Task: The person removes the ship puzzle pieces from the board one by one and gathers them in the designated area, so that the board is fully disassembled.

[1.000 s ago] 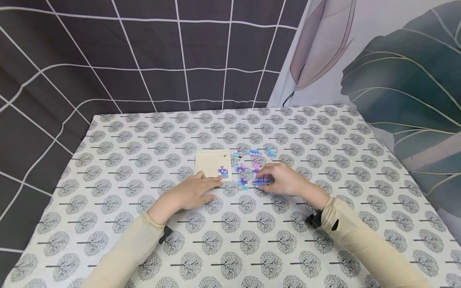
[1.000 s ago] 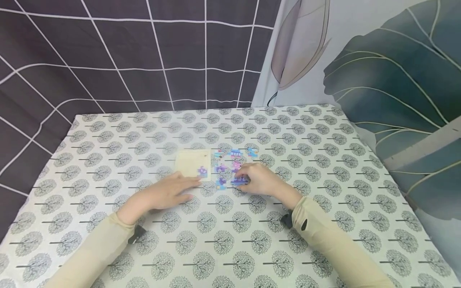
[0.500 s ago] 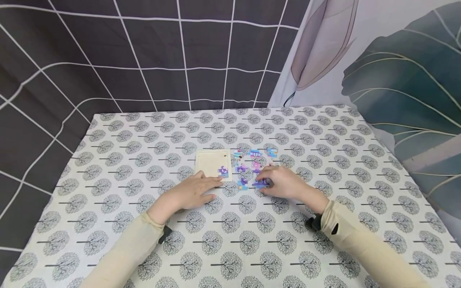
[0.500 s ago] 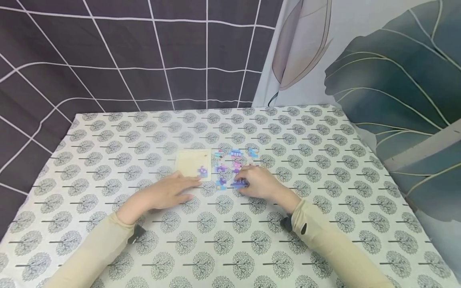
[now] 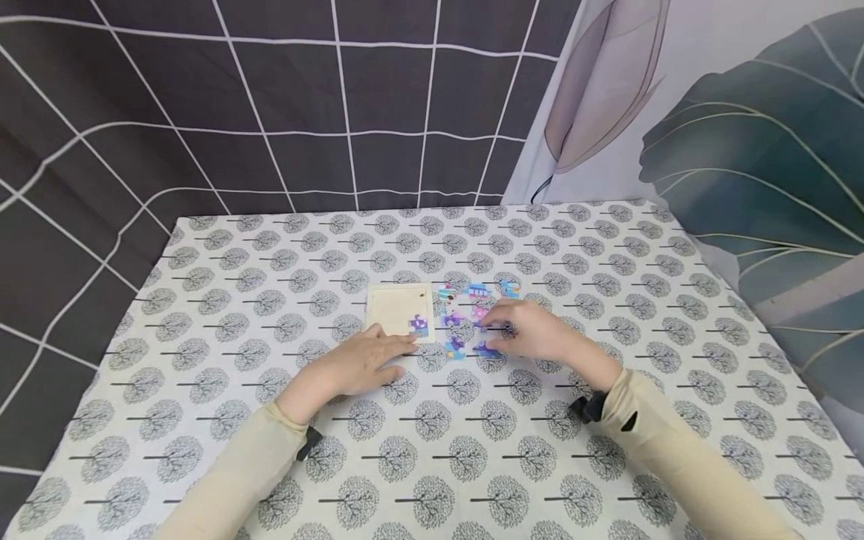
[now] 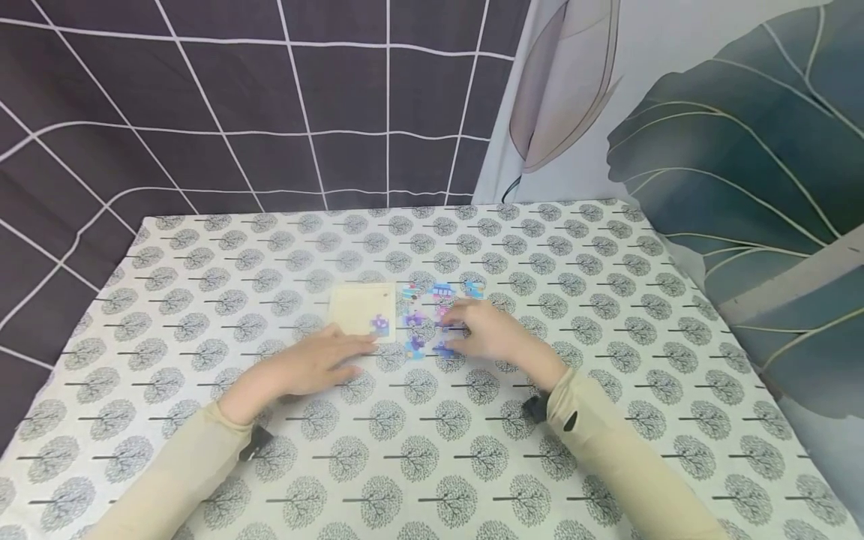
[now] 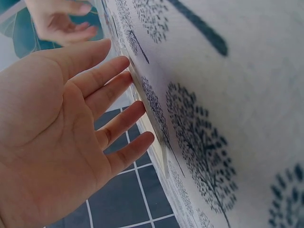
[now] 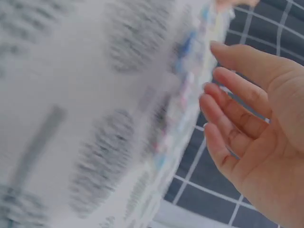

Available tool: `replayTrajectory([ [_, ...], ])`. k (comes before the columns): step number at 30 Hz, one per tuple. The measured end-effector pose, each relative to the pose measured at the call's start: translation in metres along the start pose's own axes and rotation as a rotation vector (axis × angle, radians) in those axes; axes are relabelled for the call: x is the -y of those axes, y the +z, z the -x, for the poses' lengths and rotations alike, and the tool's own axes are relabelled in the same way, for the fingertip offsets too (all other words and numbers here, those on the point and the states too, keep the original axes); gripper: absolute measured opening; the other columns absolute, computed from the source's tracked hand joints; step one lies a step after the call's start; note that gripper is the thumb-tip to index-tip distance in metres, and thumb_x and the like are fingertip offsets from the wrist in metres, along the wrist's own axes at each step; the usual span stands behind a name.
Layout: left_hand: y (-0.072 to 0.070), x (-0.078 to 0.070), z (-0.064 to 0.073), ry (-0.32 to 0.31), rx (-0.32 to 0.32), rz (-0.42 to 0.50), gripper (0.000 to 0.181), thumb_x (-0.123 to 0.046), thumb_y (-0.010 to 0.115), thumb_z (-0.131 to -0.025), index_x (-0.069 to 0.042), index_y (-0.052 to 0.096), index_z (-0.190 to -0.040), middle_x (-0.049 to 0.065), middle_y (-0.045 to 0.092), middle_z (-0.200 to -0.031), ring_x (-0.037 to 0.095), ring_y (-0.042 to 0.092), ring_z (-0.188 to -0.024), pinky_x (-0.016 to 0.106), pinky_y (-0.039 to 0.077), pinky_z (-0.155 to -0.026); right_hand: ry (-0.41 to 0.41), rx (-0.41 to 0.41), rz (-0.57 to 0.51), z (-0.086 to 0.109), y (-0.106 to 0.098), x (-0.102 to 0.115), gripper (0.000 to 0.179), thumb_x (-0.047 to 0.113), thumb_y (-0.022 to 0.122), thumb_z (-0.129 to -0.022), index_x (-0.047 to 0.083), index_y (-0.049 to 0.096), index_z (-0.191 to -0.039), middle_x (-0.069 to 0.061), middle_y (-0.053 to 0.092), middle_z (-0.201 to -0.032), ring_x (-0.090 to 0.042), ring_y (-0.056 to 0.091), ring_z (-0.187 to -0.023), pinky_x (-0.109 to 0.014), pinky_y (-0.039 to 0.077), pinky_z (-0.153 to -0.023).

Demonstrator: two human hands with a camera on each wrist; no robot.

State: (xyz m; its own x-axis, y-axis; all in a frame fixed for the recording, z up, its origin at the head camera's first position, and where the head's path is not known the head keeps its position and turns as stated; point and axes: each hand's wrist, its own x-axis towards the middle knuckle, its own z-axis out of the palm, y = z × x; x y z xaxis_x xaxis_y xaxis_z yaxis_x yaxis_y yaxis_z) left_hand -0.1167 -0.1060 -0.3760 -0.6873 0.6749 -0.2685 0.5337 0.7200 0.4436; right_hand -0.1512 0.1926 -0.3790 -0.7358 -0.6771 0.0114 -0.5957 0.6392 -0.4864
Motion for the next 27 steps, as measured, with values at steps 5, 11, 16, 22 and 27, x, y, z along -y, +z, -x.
replayTrajectory([
  [5, -0.001, 0.0, 0.0, 0.001, -0.006, -0.004, 0.044, -0.026, 0.049, -0.096, -0.014, 0.045, -0.139, -0.003, 0.036, -0.148, 0.011, 0.04, -0.086, 0.028, 0.042, -0.077, 0.042, -0.014, -0.034, -0.005, -0.01, 0.001, 0.035, 0.018, 0.076, -0.077, 0.006, 0.067, -0.108, -0.004, 0.067, -0.105, -0.02, 0.062, -0.096, -0.037, 0.053, -0.085],
  [11, -0.002, -0.001, 0.001, 0.013, -0.017, -0.016, 0.042, -0.02, 0.048, -0.097, -0.013, 0.046, -0.138, -0.002, 0.037, -0.148, 0.012, 0.042, -0.087, 0.029, 0.044, -0.078, 0.021, -0.061, -0.057, -0.01, -0.007, 0.0, 0.037, 0.017, 0.077, -0.076, 0.005, 0.066, -0.109, -0.006, 0.067, -0.105, -0.021, 0.063, -0.094, -0.037, 0.054, -0.083],
  [16, -0.001, 0.001, 0.0, 0.006, 0.016, -0.017, 0.046, -0.023, 0.05, -0.096, -0.014, 0.043, -0.14, -0.004, 0.034, -0.149, 0.013, 0.042, -0.09, 0.031, 0.044, -0.083, 0.026, -0.067, -0.1, -0.021, -0.003, 0.001, 0.039, 0.017, 0.076, -0.076, 0.006, 0.065, -0.112, -0.008, 0.066, -0.108, -0.023, 0.062, -0.094, -0.036, 0.054, -0.083],
  [22, 0.001, 0.002, -0.001, 0.003, 0.016, -0.023, 0.046, -0.025, 0.051, -0.095, -0.014, 0.044, -0.14, -0.003, 0.034, -0.149, 0.013, 0.043, -0.091, 0.032, 0.044, -0.083, 0.012, -0.059, -0.133, -0.036, 0.001, 0.005, 0.039, 0.016, 0.075, -0.077, 0.004, 0.064, -0.114, -0.009, 0.067, -0.108, -0.024, 0.063, -0.094, -0.037, 0.054, -0.083],
  [27, 0.001, 0.001, -0.001, -0.003, 0.007, -0.014, 0.046, -0.026, 0.052, -0.095, -0.015, 0.045, -0.139, -0.003, 0.035, -0.149, 0.014, 0.044, -0.096, 0.035, 0.045, -0.087, 0.022, -0.022, -0.131, -0.05, 0.01, 0.006, 0.041, 0.018, 0.076, -0.077, 0.006, 0.065, -0.114, -0.006, 0.068, -0.105, -0.019, 0.064, -0.09, -0.032, 0.055, -0.079],
])
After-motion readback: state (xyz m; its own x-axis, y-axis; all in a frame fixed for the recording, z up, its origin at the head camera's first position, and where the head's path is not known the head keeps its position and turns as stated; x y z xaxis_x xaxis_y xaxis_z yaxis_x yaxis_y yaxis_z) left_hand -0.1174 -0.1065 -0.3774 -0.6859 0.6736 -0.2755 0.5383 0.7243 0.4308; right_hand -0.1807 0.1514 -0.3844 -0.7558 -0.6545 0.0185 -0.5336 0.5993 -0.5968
